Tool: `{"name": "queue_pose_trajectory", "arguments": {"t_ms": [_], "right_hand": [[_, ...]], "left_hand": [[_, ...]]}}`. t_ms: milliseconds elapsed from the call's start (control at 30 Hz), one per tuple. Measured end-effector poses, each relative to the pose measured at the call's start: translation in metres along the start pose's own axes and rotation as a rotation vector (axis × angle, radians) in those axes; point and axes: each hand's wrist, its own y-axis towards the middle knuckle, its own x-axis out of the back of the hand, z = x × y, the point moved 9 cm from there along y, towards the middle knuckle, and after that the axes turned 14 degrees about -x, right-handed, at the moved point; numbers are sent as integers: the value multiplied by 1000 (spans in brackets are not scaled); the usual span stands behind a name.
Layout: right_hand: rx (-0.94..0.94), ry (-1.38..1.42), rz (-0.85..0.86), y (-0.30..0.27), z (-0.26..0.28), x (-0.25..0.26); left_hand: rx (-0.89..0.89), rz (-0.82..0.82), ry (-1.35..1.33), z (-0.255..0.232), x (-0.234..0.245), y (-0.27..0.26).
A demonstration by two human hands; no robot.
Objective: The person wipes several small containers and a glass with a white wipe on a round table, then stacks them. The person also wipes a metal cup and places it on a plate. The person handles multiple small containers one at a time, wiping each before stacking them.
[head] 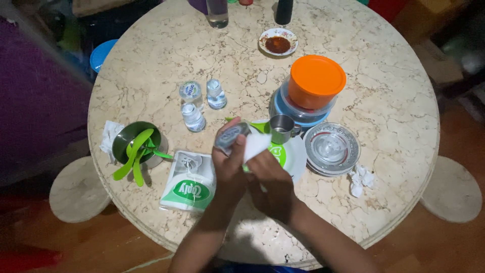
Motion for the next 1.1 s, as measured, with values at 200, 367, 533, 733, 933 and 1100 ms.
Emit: {"name": "queue_pose_trajectory", "arguments": {"t_ms": [200,367,533,733,933,1100], "right_hand": [[-40,33,1,-10,-22,-13],[-143,164,-72,-1,-19,-4],[-414,363,-136,-4,-50,2],[-808,669,97,-28,-86,-29],[-1166,1026,259,-40,-82,-52],[-1228,1147,317,-41,-85,-56]], "left_hand": [[-3,-19,-47,9,1,-2],[-20,-39,-71,2,-1,-2],[-46,-69,-50,0,4,-7],[-162,-148,136,-39,-7,-6],[-168,-173,103,-22,10,-1],[-369,-45,55,-20,13,-1]]}}
